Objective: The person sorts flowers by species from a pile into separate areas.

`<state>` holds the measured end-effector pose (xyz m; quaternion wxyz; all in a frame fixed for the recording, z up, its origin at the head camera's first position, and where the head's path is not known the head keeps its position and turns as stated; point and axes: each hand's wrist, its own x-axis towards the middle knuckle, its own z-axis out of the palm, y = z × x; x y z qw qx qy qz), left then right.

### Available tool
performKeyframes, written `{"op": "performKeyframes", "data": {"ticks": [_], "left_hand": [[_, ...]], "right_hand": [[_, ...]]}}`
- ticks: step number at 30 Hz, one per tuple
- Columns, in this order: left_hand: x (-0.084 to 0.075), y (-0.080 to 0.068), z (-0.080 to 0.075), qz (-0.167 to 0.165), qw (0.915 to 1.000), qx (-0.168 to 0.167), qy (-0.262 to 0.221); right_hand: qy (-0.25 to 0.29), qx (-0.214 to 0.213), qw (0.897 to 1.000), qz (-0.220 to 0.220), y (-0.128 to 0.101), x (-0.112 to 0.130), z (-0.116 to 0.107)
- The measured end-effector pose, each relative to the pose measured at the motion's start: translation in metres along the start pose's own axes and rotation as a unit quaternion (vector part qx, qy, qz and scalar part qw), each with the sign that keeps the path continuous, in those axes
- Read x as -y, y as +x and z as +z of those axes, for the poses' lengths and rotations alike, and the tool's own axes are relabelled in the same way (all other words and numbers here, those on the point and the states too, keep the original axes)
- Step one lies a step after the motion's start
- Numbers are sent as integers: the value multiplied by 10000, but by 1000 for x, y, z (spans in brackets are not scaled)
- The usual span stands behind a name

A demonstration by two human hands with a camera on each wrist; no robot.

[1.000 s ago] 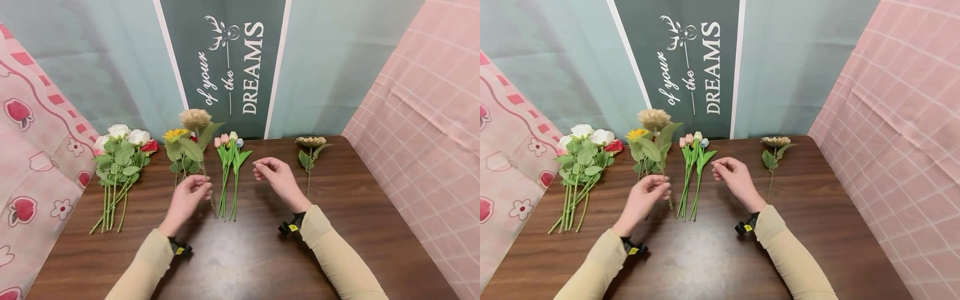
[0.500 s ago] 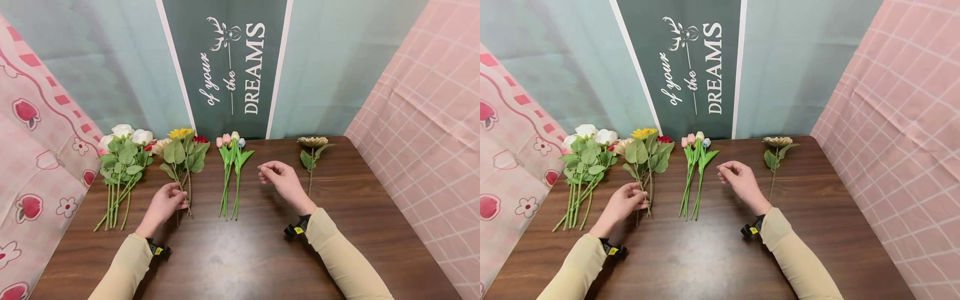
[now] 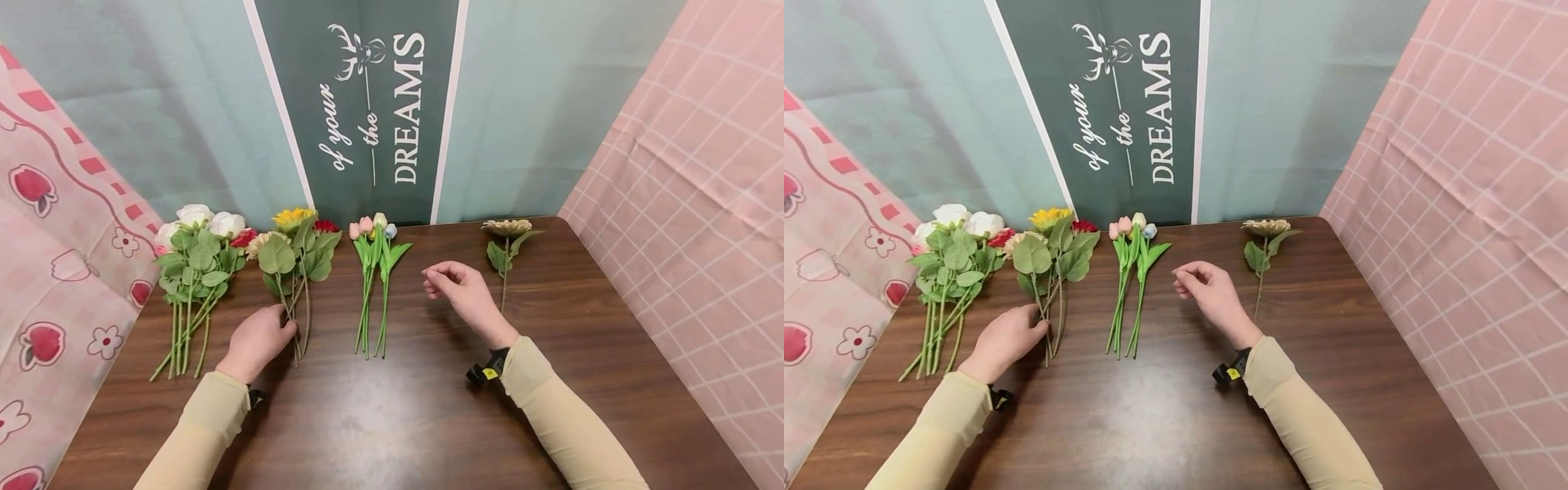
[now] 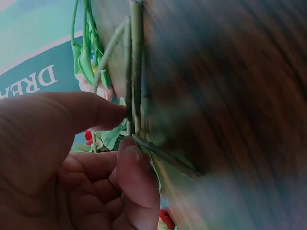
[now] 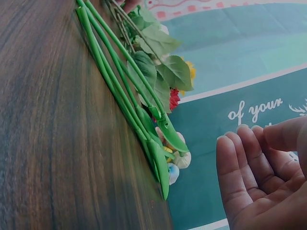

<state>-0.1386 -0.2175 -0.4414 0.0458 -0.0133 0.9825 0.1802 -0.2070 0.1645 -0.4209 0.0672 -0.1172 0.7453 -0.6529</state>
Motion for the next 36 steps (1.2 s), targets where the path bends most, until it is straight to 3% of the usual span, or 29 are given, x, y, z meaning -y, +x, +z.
{"op": "performKeyframes", "data": {"ticks": [13,28,36], "left_hand": [[3,4,4,59,9999,-43,152],[9,-1,4,-16,10000,-38,52],[10,-2,-1,-11,9999,-93,101]], "right_hand": [[18,0,10000,18,-1,-4,-3],[-232,-2,9996,154,-2,-9,-6],[-547,-32,9983,220,-1,-16,-21]]}}
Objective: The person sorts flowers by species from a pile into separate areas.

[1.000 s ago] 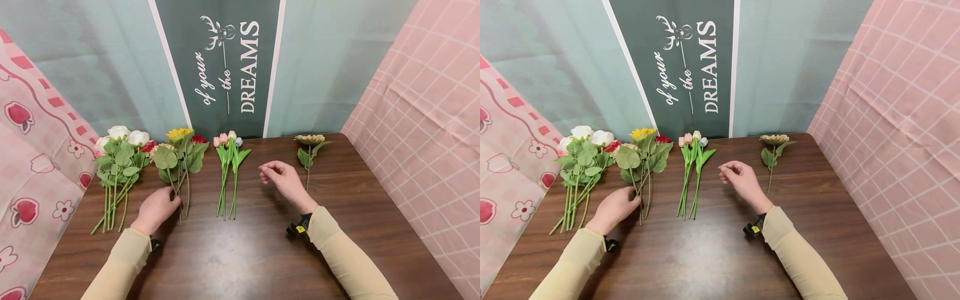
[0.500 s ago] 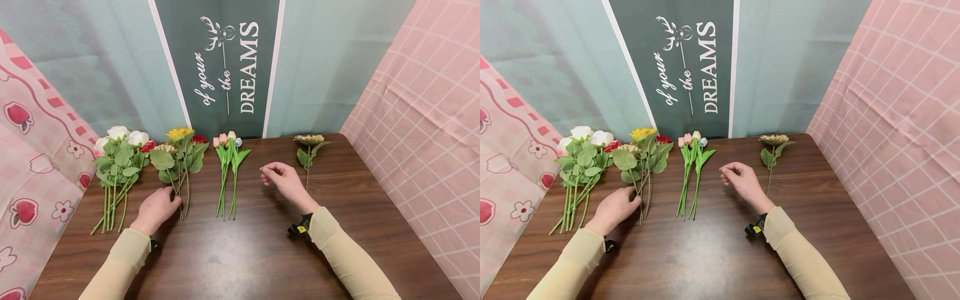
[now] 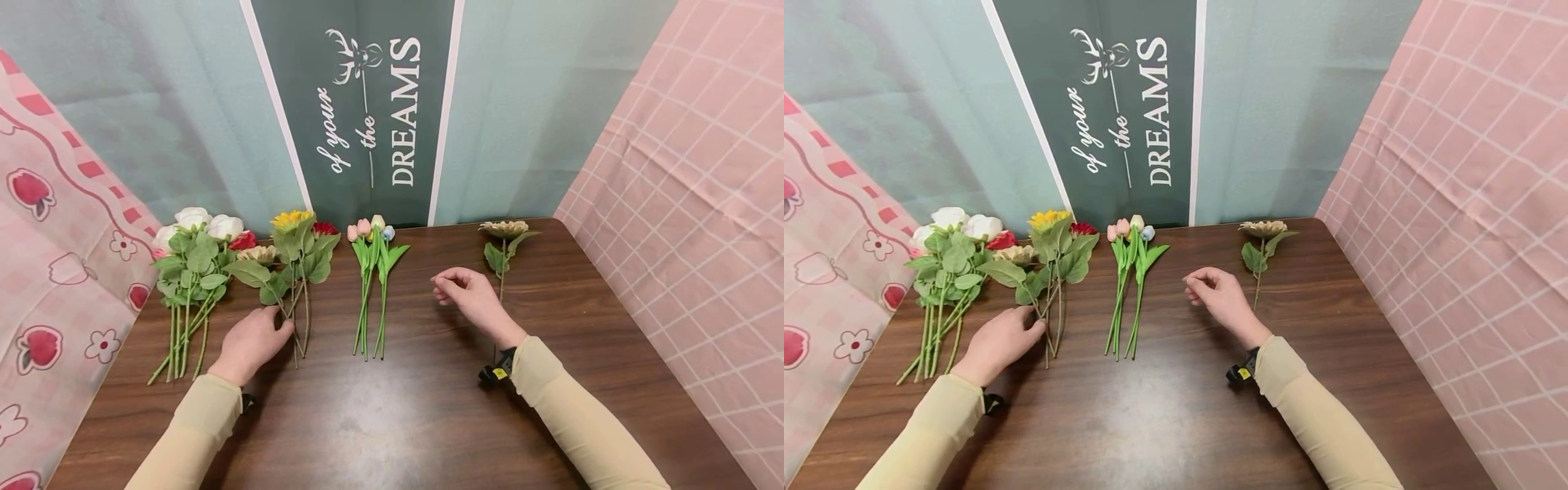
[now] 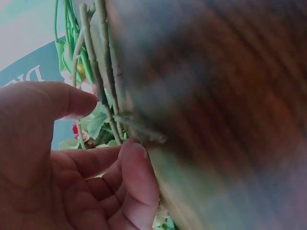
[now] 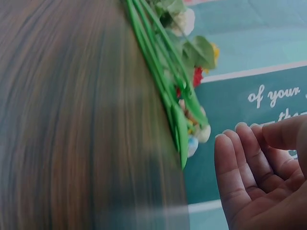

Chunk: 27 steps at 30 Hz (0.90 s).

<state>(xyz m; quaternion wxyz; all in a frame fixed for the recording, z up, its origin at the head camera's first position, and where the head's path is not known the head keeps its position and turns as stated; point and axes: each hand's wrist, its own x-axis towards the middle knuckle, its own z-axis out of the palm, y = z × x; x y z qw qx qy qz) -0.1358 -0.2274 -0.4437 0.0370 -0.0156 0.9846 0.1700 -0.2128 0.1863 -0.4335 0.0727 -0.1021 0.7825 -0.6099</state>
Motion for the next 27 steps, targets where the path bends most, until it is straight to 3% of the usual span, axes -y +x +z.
{"op": "performKeyframes", "data": {"ticks": [4,7,10,13,16,20,24,27], "left_hand": [[-4,0,-11,6,9996,-282,92],[-17,1,-19,253,9977,-630,81],[-43,4,-22,816,9929,-864,75],[-80,9,-19,1555,9838,-865,220],[-121,15,-11,2398,9666,-729,542],[-175,20,9,3376,9345,-484,1019],[-221,22,34,3956,9078,-157,1387],[-248,20,55,4213,8946,121,1484]], "right_hand": [[-365,-56,9993,-24,1,-6,-20],[-728,-172,9972,17,6,-10,-42],[-1097,-366,9932,123,13,-11,-67],[-1522,-552,9864,272,22,-10,-93],[-1941,-571,9781,492,29,-10,-116],[-2391,-158,9658,985,36,-9,-135],[-2722,417,9500,1472,39,-11,-140],[-2723,611,9428,1822,39,-13,-139]]}}
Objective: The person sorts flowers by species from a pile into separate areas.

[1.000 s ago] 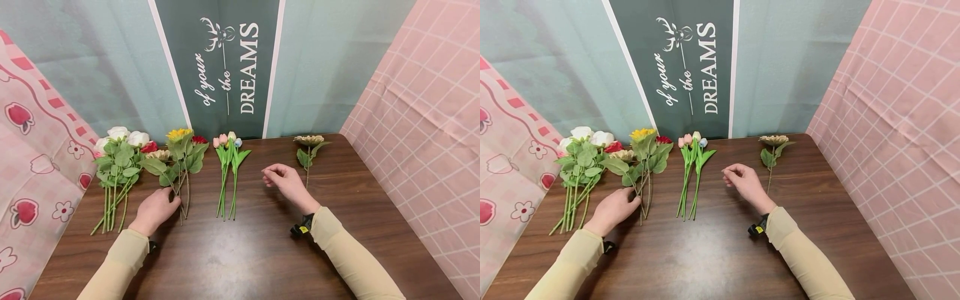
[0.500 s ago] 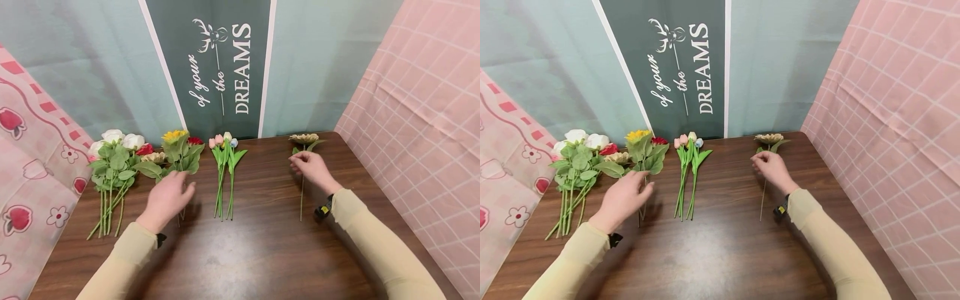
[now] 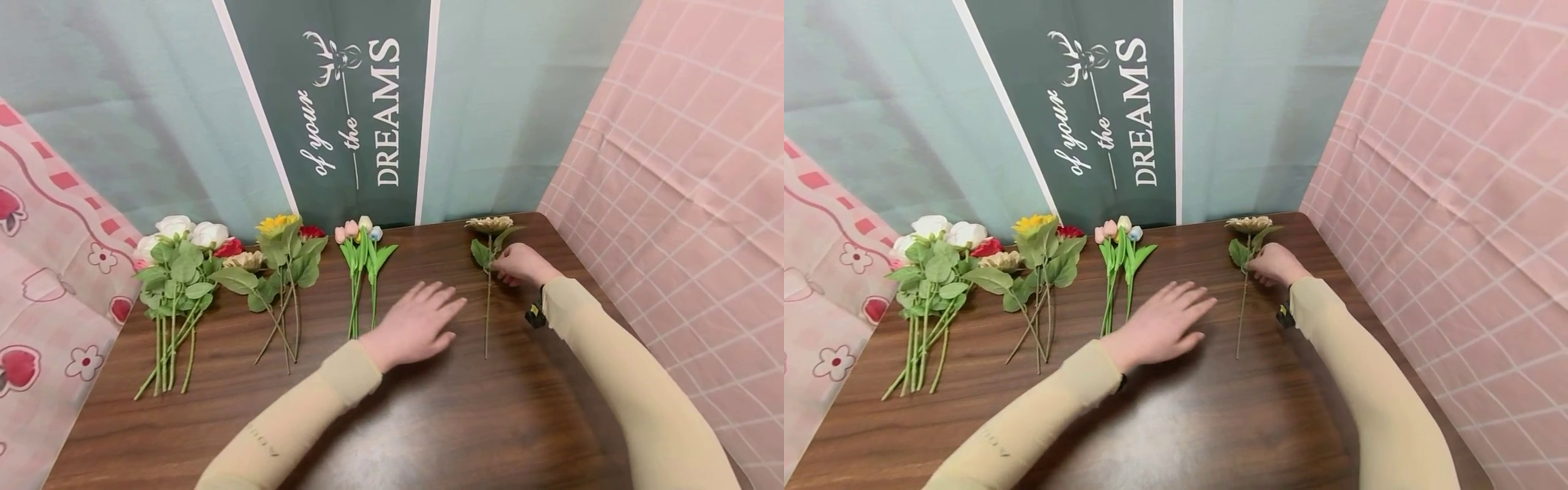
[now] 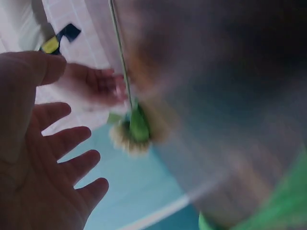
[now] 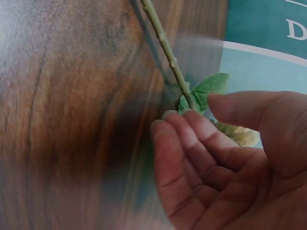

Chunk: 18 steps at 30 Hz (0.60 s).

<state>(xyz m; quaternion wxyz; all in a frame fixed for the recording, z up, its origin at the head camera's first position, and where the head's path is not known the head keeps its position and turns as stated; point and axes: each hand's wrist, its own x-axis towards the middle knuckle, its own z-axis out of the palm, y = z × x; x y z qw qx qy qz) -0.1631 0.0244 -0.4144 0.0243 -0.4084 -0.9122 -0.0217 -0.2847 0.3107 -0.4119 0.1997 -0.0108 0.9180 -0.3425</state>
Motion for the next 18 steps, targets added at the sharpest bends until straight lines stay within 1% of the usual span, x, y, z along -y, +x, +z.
{"op": "performKeyframes", "data": {"ticks": [2,4,8,11,14,16,18], "left_hand": [[-12,11,10,134,9999,104,-16],[-22,19,18,242,9996,136,-22],[-36,27,29,343,9993,99,-69],[-41,29,31,384,9992,26,-139],[-43,29,32,374,9992,-57,-123],[-42,28,32,292,9995,-78,-93],[-39,26,32,162,9998,-111,-86]], "right_hand": [[40,72,9999,147,1,-1,1],[119,58,9996,253,1,-2,3],[290,-54,9992,259,3,-5,8],[471,-100,9985,254,5,-6,13],[649,-160,9974,268,5,-5,16],[874,-175,9956,290,5,-4,17],[1213,-127,9921,302,5,-4,19]]}}
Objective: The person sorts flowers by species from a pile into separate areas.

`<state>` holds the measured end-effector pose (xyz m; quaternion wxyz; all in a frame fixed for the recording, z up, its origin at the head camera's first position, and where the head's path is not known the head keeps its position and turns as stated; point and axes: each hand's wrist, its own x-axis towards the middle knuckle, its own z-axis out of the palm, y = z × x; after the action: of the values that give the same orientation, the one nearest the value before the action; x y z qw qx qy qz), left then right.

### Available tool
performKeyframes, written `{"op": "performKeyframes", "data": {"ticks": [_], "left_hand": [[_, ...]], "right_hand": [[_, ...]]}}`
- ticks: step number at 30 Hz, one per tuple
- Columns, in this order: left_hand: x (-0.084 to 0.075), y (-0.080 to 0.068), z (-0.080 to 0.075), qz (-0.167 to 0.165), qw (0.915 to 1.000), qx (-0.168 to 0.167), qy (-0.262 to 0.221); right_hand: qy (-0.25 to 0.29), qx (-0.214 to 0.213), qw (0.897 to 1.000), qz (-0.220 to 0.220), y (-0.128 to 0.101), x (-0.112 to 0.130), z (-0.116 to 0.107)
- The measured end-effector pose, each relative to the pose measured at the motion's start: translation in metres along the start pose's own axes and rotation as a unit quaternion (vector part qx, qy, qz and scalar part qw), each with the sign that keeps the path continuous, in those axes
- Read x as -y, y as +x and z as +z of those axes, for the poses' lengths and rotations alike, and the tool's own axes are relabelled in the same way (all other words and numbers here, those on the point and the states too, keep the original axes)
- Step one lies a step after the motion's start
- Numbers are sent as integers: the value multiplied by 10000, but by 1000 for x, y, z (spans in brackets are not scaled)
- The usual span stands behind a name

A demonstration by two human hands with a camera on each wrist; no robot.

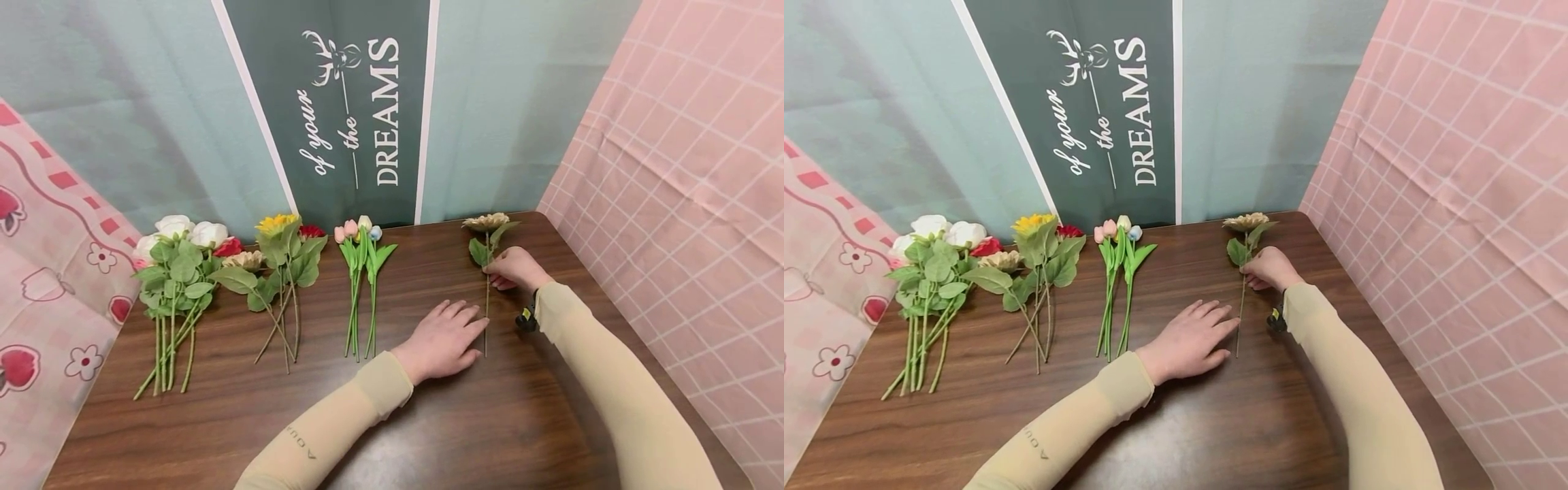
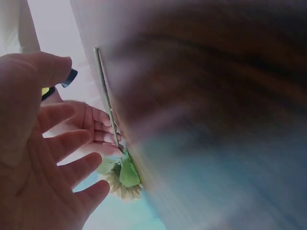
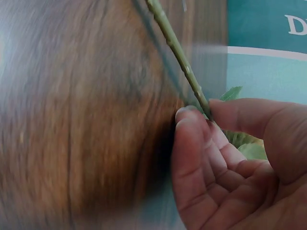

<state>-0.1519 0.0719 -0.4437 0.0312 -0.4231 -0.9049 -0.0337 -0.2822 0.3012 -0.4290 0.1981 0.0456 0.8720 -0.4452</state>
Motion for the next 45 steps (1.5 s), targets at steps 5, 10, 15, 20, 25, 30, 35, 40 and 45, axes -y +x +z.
{"op": "performKeyframes", "data": {"ticks": [5,10,15,20,25,30,35,40,45], "left_hand": [[15,-8,-5,-412,9979,-178,-471],[37,-27,-13,-1095,9768,-456,-1781],[57,-52,-16,-1862,9097,-836,-3616],[68,-75,-8,-2193,8112,-1073,-5313],[72,-90,-1,-2198,7366,-1255,-6271],[77,-96,1,-2330,7084,-1466,-6499],[77,-96,2,-2354,7003,-1473,-6576],[76,-94,3,-2303,6947,-1506,-6645],[77,-95,2,-2320,6994,-1567,-6576]], "right_hand": [[745,147,9968,-266,-1,3,3],[1102,130,9900,-865,-10,23,17],[1760,-27,9738,-1439,-25,53,49],[2372,-1,9549,-1788,-38,74,89],[2852,138,9394,-1898,-47,83,119],[3073,278,9302,-1989,-50,87,132],[3109,353,9275,-2045,-52,88,137],[3060,397,9291,-2040,-52,89,145],[2981,375,9313,-2061,-52,89,152]]}}
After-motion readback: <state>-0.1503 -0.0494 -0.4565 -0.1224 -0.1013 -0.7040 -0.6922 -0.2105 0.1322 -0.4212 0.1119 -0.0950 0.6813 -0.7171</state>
